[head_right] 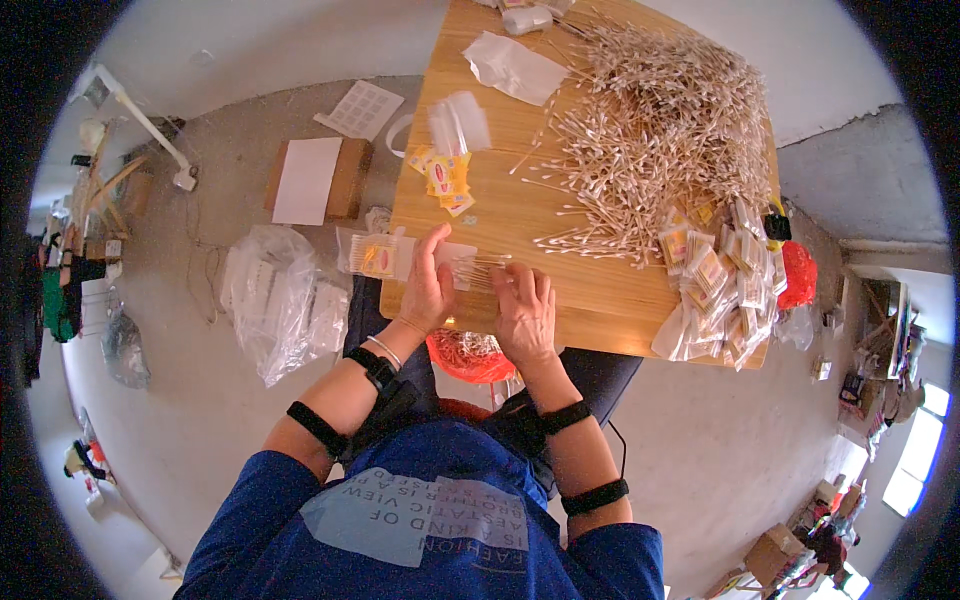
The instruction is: The person sits at a wooden table and packs cotton swabs into small clear plastic bags. They pick up a bag, insert a bundle of swabs, and seal it before moving on to the next one. The process is repeated continuously with a large pile of swabs on the table.
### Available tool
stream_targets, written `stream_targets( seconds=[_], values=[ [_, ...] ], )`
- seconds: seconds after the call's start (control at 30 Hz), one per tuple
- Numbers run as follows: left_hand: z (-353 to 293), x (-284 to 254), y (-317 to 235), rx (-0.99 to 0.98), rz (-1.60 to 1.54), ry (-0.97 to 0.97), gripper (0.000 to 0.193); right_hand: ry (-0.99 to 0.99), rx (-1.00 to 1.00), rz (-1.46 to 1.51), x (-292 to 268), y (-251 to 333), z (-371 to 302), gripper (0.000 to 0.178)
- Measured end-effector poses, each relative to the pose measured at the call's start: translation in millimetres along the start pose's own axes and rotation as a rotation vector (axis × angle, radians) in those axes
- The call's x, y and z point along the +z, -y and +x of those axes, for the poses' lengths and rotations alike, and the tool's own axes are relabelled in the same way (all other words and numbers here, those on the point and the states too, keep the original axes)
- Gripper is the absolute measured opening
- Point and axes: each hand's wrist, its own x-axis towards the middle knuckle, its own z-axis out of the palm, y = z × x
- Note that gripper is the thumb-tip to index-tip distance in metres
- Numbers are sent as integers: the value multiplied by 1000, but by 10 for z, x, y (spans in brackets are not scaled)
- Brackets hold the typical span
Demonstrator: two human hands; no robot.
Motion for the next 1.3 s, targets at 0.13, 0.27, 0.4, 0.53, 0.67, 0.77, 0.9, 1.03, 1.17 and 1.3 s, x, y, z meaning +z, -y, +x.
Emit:
stream_targets(
  seconds=[0.13, 0.27, 0.4, 0.53, 0.67, 0.77, 0.9, 1.03, 1.17, 1.3],
  values=[
    [3, 7, 2, -9, -11, -20, 57, 66, -49, -104, -64, 27, -32, 52],
    [-5, 14, 15, 5, -7, -44, 58, 101, -85, -164, -81, 32, -63, 53],
    [-4, 13, 28, 16, 0, -36, 57, 94, -69, -157, -63, 44, -54, 50],
    [34, 3, -18, 81, 63, 4, 51, 0, -13, -54, -45, 73, -8, 51],
    [74, -7, -111, 217, 250, 133, 45, -16, 2, 27, -25, 10, 29, 51],
    [80, 8, -145, 277, 346, 220, 46, -98, 93, 64, -18, -208, 2, 46],
    [83, 8, -144, 306, 333, 263, 42, -252, 204, -101, -150, -637, 73, 39],
    [84, 13, -123, 321, 316, 276, 40, -281, 232, -33, -162, -891, 212, 23],
    [81, 23, -92, 330, 308, 286, 38, -287, 186, 29, -56, -897, 336, 16],
    [74, 15, -96, 322, 266, 261, 36, -265, 147, 49, 103, -587, 405, 14]
  ],
)
